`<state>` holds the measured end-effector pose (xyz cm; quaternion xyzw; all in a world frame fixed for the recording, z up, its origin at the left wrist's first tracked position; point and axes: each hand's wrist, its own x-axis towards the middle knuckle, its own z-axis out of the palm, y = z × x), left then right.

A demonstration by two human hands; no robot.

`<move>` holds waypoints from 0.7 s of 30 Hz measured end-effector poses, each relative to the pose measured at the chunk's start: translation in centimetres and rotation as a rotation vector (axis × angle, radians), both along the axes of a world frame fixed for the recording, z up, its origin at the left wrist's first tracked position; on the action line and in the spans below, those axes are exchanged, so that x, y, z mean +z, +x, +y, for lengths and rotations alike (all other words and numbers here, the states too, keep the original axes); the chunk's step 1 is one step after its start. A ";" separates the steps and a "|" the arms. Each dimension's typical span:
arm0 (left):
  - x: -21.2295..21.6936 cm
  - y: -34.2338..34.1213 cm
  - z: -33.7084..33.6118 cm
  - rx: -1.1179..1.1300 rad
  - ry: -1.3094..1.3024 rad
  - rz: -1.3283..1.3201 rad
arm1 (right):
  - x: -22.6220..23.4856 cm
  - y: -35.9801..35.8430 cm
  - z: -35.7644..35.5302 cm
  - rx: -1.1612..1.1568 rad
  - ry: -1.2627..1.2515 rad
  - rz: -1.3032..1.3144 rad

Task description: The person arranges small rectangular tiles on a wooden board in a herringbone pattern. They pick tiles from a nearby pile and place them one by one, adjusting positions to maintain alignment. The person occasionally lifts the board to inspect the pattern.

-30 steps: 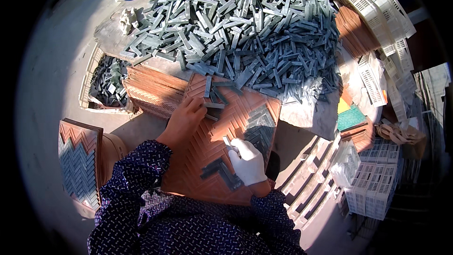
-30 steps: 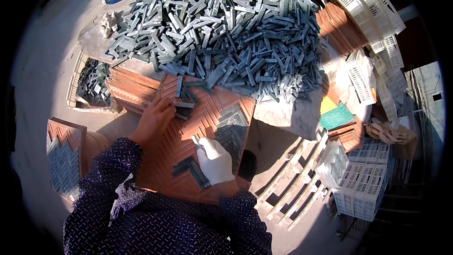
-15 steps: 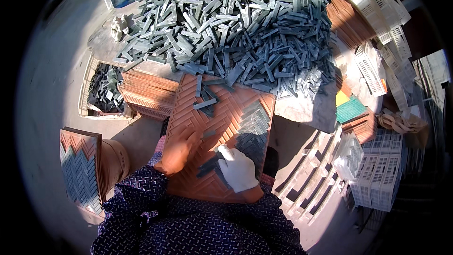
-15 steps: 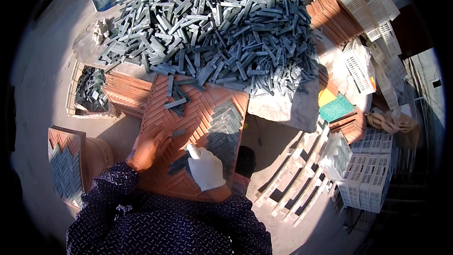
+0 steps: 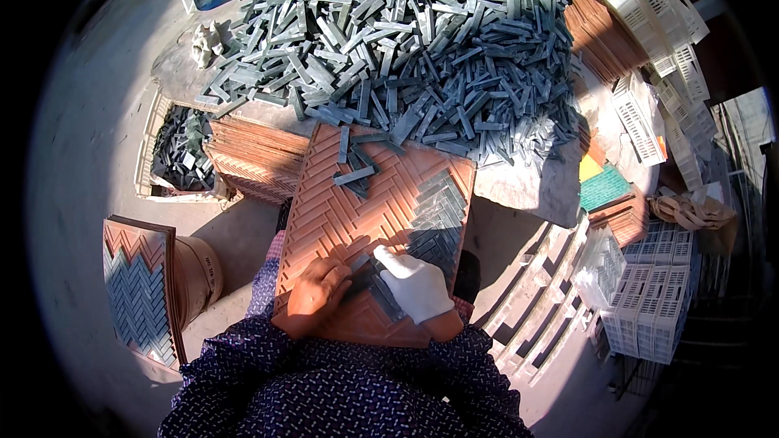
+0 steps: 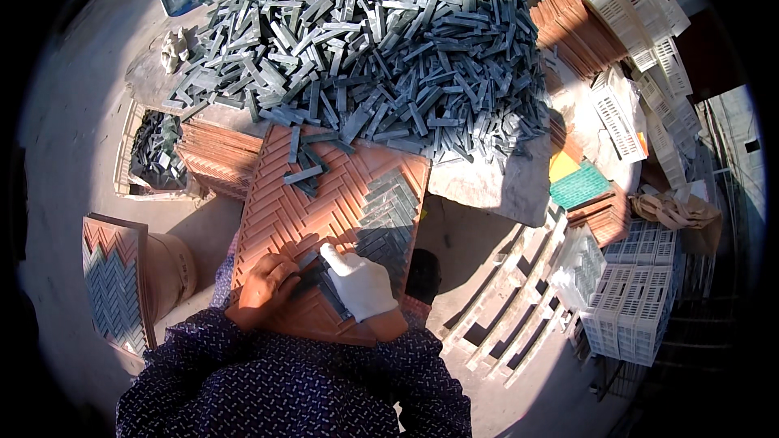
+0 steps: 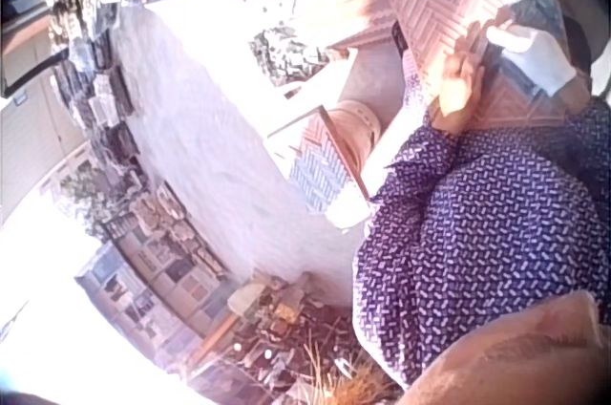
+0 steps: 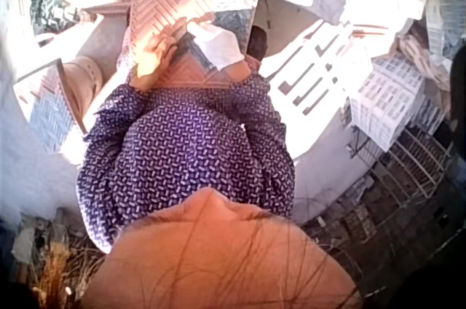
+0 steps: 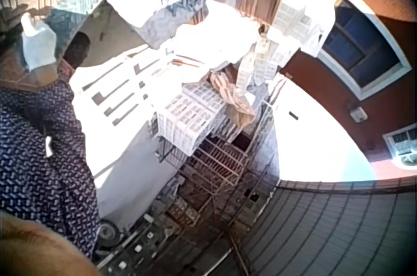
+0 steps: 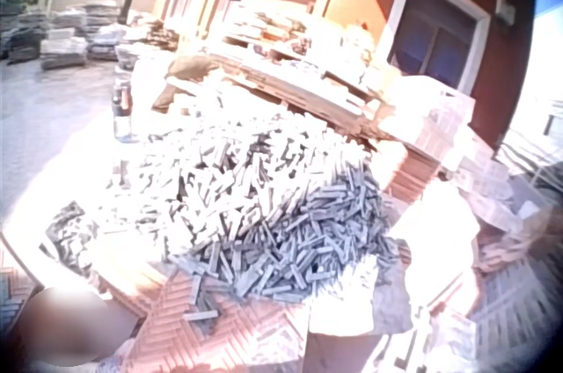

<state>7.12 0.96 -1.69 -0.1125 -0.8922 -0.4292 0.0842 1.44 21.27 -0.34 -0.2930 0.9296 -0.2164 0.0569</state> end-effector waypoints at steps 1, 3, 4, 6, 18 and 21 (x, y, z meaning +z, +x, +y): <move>-0.1 0.0 0.0 -0.002 -0.003 -0.001 | 0.0 -0.1 0.0 0.039 -0.011 0.025; 0.0 0.1 0.1 -0.002 -0.006 -0.012 | 0.0 -0.4 0.1 0.057 -0.040 0.020; 0.3 0.1 0.1 0.001 -0.011 -0.019 | 0.1 -0.5 0.1 0.069 -0.059 0.020; 0.5 0.1 0.1 0.005 -0.009 -0.030 | -0.3 -0.7 0.6 0.101 -0.106 0.028; 1.1 -0.3 -0.7 -0.045 0.105 -0.199 | 1.6 -1.6 -0.9 0.118 -0.285 0.050; 0.9 -0.1 -0.5 -0.023 0.017 -0.136 | 0.7 -2.1 -1.9 0.159 -0.304 0.064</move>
